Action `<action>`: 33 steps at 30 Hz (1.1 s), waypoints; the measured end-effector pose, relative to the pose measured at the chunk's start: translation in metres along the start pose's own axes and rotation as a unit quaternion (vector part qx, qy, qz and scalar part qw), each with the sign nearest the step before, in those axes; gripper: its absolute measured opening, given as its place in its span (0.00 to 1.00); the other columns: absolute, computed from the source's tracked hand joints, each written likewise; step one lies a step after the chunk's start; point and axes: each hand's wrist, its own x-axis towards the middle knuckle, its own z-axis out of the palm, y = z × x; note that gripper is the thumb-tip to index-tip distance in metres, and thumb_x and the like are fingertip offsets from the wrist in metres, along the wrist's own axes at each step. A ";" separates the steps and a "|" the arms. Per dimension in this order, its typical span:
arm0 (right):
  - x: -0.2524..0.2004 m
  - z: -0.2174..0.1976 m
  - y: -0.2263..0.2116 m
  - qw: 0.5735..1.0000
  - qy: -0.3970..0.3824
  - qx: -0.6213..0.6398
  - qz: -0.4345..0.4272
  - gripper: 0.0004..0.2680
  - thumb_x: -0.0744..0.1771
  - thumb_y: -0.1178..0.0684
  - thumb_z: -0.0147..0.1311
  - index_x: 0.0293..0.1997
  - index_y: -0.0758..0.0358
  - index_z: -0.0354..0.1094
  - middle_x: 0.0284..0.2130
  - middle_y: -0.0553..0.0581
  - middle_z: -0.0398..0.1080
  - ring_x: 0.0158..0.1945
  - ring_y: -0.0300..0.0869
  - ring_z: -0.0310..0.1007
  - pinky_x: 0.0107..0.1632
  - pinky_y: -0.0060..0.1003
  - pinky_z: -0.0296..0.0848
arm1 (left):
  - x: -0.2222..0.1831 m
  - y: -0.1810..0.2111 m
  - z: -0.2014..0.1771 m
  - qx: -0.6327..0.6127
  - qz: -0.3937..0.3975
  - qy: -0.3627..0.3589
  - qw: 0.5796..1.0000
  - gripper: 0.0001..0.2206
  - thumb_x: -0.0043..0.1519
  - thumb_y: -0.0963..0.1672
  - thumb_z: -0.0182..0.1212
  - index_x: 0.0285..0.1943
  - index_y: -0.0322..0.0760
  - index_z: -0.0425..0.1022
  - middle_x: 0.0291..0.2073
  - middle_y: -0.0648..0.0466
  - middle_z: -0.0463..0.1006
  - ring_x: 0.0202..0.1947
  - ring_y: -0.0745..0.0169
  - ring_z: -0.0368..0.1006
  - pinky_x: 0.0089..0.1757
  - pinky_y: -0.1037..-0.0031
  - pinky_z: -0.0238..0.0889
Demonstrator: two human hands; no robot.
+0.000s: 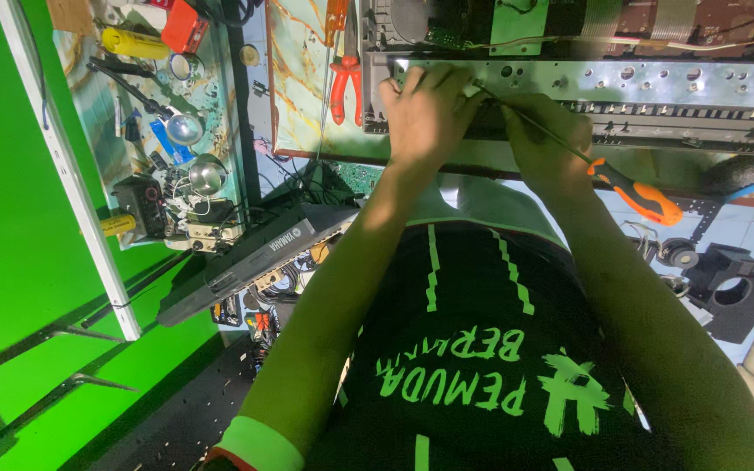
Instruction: The person uses a screwdriver to unscrew several screws from a metal panel inside an electronic musical keyboard. They then use their hands to detach a ribbon cable and lift the metal plate away from the internal circuit boards.
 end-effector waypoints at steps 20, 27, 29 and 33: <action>0.004 0.001 -0.004 0.999 0.001 -0.018 -0.033 0.04 0.72 0.61 0.59 0.51 0.70 0.75 0.34 0.63 0.78 0.33 0.41 0.79 0.35 0.33 0.75 | 0.000 -0.003 0.015 0.014 0.009 0.013 1.000 0.11 0.60 0.51 0.69 0.48 0.53 0.83 0.46 0.65 0.83 0.51 0.65 0.70 0.51 0.58 0.51; 0.019 -0.012 -0.011 0.929 -0.033 -0.304 -0.207 0.04 0.71 0.58 0.56 0.49 0.63 0.74 0.38 0.56 0.76 0.36 0.40 0.76 0.35 0.35 0.71 | 0.002 -0.004 0.018 -0.004 0.013 0.037 0.999 0.12 0.57 0.51 0.72 0.47 0.52 0.83 0.44 0.65 0.83 0.48 0.63 0.71 0.48 0.58 0.50; 0.021 -0.016 -0.010 0.860 -0.050 -0.414 -0.294 0.04 0.70 0.58 0.55 0.48 0.61 0.73 0.41 0.54 0.76 0.40 0.40 0.76 0.38 0.35 0.72 | 0.000 -0.003 0.012 -0.020 0.014 0.041 0.999 0.11 0.56 0.50 0.72 0.46 0.51 0.83 0.44 0.64 0.82 0.48 0.63 0.71 0.49 0.59 0.50; 0.040 -0.011 -0.006 0.905 -0.117 -0.318 -0.259 0.05 0.67 0.62 0.54 0.46 0.61 0.71 0.39 0.52 0.74 0.41 0.39 0.75 0.39 0.35 0.69 | 0.001 -0.004 -0.024 -0.067 -0.011 0.015 0.998 0.14 0.54 0.47 0.72 0.48 0.45 0.82 0.46 0.57 0.82 0.48 0.60 0.72 0.49 0.59 0.54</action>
